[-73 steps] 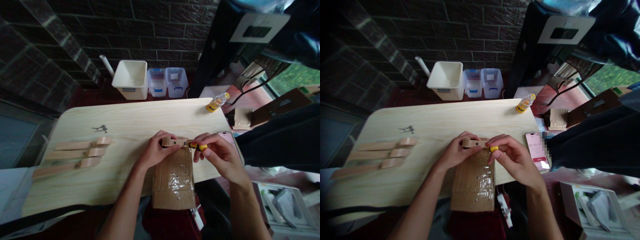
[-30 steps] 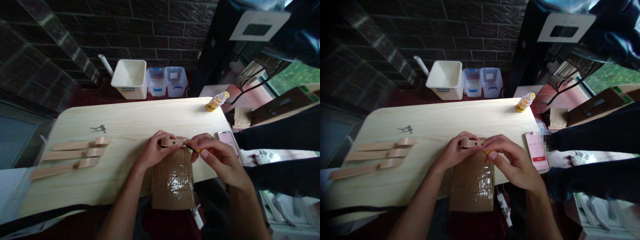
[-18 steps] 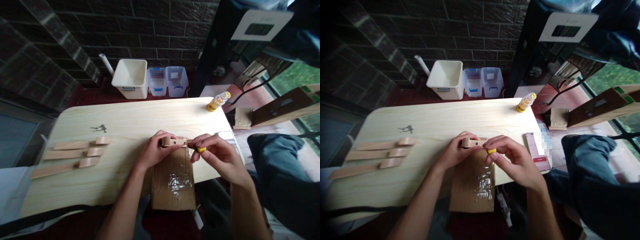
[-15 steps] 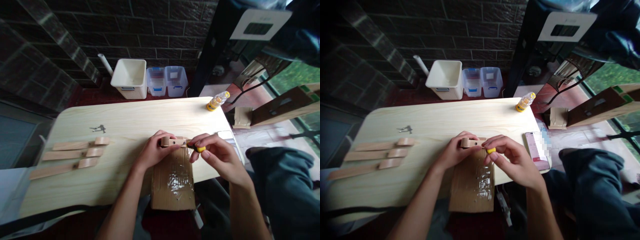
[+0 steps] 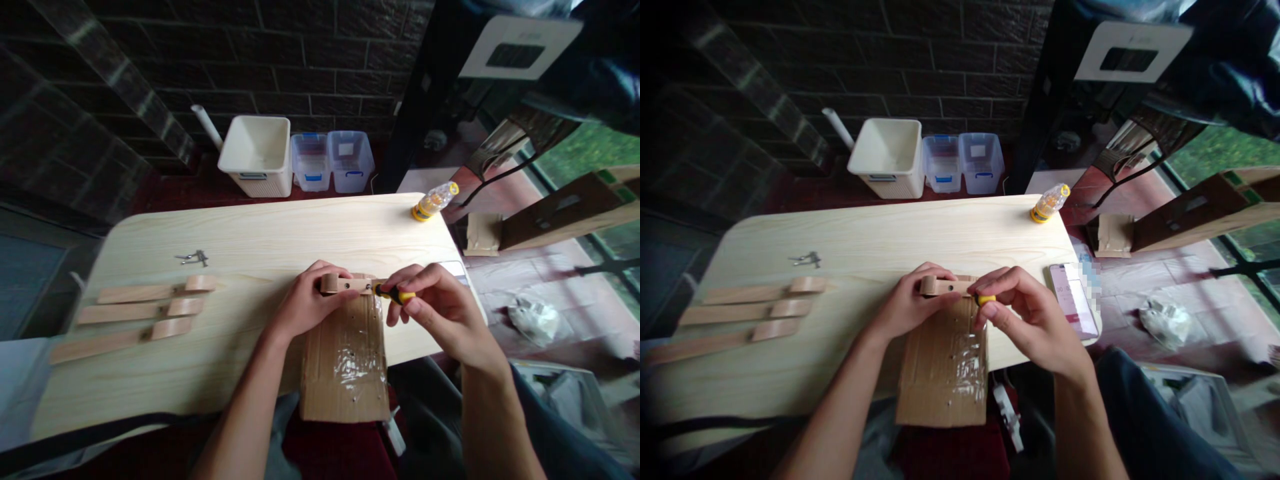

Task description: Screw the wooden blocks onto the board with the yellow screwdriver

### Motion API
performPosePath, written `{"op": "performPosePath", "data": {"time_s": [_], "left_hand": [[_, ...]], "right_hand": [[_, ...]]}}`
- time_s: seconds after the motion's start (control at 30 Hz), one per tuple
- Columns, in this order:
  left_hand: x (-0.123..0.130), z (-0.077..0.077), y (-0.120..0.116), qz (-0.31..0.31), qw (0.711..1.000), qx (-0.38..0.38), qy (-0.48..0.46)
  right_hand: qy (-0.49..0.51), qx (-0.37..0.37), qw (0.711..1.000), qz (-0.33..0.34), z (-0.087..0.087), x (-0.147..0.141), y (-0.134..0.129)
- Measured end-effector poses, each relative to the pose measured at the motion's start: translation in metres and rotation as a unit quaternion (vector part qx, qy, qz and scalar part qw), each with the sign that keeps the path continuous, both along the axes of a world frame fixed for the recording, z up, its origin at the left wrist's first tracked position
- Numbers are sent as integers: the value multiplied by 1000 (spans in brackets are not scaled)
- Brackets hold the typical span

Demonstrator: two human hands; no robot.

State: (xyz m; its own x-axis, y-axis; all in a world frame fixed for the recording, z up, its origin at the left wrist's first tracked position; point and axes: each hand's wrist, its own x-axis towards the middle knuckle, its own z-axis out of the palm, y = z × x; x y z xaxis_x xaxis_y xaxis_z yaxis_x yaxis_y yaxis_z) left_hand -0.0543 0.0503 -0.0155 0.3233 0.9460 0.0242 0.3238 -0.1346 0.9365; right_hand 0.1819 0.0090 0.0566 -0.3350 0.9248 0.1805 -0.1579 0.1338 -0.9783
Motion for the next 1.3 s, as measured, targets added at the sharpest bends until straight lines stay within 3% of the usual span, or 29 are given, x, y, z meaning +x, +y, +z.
{"op": "performPosePath", "data": {"time_s": [0.4, 0.73, 1.0, 1.3], "left_hand": [[0, 1, -1, 2, 1000, -7, -6], [1, 2, -1, 5, 1000, -10, -5], [0, 2, -2, 5, 1000, -2, -4], [0, 3, -2, 1, 1000, 5, -2]], "right_hand": [[-22, -12, 1000, -8, 5, 1, -4], [21, 0, 1000, -1, 0, -7, -1], [-39, 19, 999, 16, 2, -1, -6], [-6, -6, 1000, 9, 3, -11, -5]]}}
